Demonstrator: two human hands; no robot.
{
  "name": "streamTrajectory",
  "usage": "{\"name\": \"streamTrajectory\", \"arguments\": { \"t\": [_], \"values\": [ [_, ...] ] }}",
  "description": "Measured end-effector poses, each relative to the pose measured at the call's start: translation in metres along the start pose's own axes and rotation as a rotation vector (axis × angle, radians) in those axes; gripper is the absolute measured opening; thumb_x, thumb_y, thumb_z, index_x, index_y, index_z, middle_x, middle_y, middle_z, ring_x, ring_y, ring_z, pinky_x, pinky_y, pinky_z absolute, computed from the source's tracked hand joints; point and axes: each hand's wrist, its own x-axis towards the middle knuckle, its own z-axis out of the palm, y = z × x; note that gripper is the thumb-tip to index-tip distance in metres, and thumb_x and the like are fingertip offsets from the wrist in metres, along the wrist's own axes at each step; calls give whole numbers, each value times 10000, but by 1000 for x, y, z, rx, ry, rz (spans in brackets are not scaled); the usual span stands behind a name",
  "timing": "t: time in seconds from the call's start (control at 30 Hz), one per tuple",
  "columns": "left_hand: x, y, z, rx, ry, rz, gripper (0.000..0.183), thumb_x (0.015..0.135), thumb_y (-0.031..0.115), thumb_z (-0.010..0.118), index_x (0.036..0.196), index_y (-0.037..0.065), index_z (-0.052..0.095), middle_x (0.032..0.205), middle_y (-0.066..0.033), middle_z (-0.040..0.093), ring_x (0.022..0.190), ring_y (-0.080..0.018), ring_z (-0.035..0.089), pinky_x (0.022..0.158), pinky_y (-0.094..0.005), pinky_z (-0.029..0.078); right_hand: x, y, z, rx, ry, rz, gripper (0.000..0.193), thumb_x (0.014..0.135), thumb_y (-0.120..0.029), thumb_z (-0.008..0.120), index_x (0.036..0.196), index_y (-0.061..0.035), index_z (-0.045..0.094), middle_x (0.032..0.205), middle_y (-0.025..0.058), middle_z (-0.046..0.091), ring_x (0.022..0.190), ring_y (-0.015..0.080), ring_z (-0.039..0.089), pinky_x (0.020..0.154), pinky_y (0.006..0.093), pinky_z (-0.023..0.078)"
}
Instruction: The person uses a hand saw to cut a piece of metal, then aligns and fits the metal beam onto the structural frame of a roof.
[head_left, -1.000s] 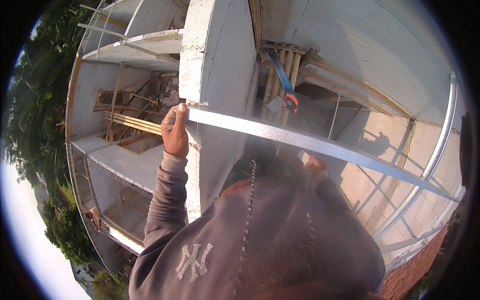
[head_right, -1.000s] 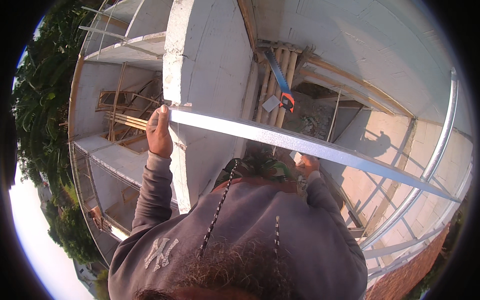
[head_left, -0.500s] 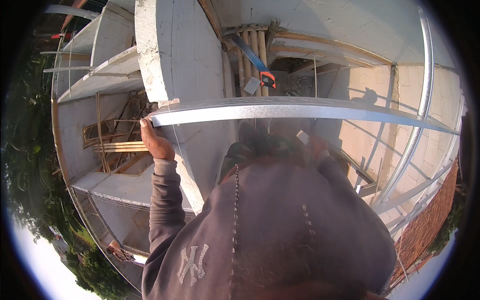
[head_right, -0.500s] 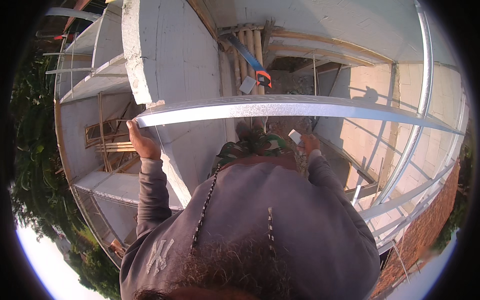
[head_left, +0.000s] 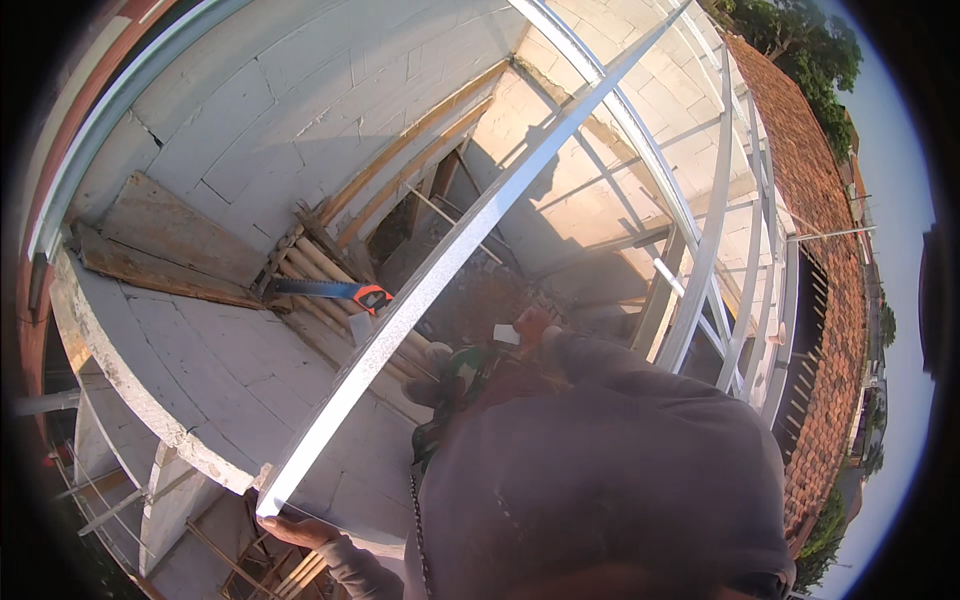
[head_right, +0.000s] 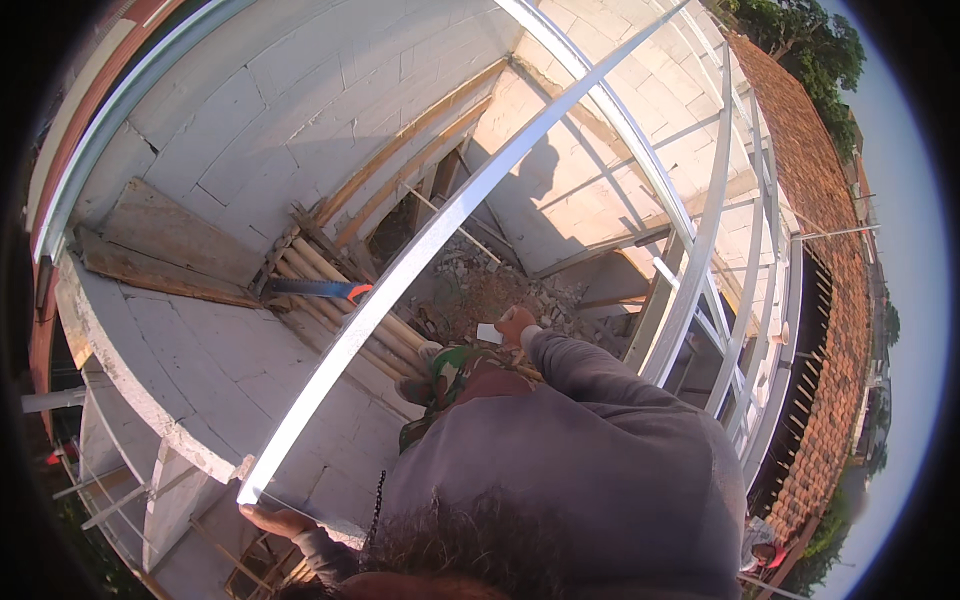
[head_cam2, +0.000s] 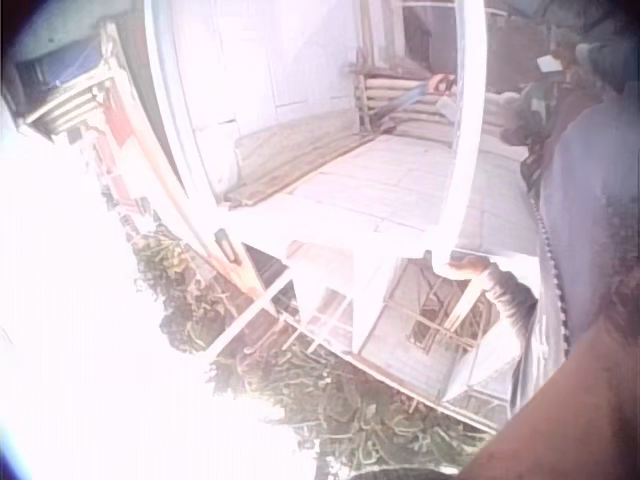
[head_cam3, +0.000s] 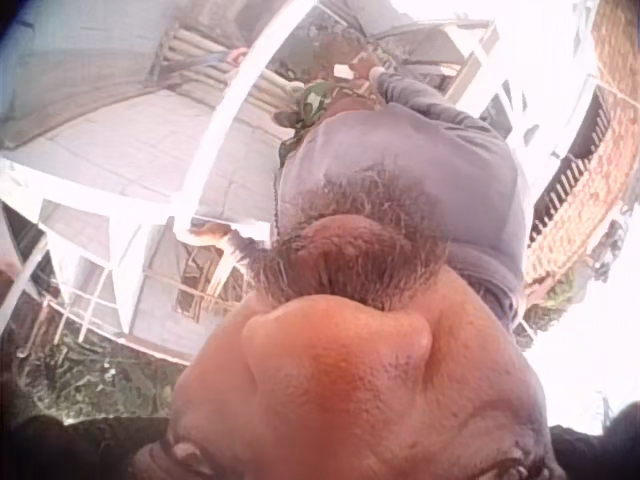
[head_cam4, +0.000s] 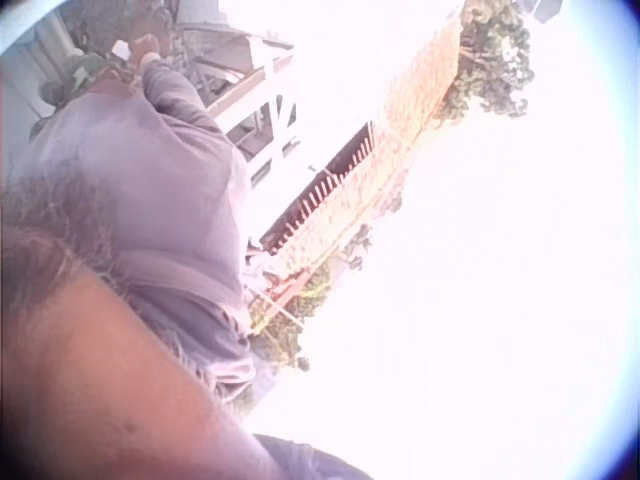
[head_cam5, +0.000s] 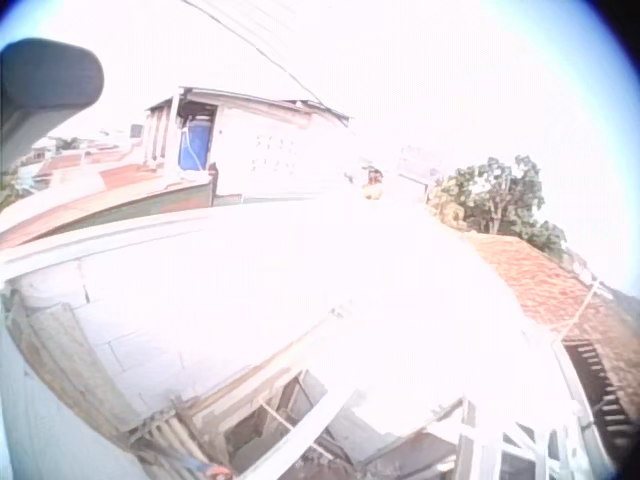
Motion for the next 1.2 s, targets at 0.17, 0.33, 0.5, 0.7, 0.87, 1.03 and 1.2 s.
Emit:
{"name": "streamTrajectory", "arguments": {
  "t": [0.17,0.33,0.5,0.7,0.87,1.03,1.2],
  "values": [
    [10,-52,-17,391,28,170,754,1109,614,380,1417,-51,558,1367,-257,596,1230,-380,606,1040,-516,483,12,45,-36,-1070,-124,-536,355,919,-338,785,1129,-52,768,1022,158,780,850,295,781,679,456,633],
    [11,-37,2,241,56,345,616,1061,616,461,1181,67,714,1220,-237,651,1153,-356,633,1022,-551,487,-3,41,-51,-1467,-227,-456,412,858,-408,813,1089,-67,821,987,156,788,983,332,764,814,474,607],
    [17,-22,-6,797,-110,641,417,1049,426,559,1117,43,710,1135,-196,694,1069,-378,653,952,-529,514,-11,78,-104,-1163,9,-236,333,790,-342,842,1000,-86,813,1099,180,769,1071,367,740,951,480,577],
    [34,-84,-24,701,58,527,396,1061,375,570,1172,15,689,1176,-227,697,1101,-414,651,971,-556,516,-76,127,-203,203,1029,-152,238,921,-206,593,1022,6,638,1015,263,707,998,481,671,926,529,516],
    [73,-145,-15,564,64,249,398,1081,338,574,1260,-4,669,1281,-253,677,1179,-426,637,1032,-579,504,-139,186,-280,-16,1544,193,366,936,-317,603,1129,-6,615,1209,215,626,1181,446,587,981,581,465],
    [73,-112,-4,390,52,131,558,1096,452,501,1386,-14,604,1356,-272,628,1236,-423,611,1059,-554,495,-133,246,-268,105,1606,393,368,1002,-392,567,1180,-75,623,1194,232,627,1143,457,619,947,582,508],
    [33,-10,25,152,46,-10,759,1113,604,403,1519,-25,526,1408,-293,576,1275,-423,585,1071,-520,488,-111,300,-240,306,1534,350,377,997,-346,582,1178,-17,611,1212,258,620,1139,481,612,992,578,479]
  ]
}}
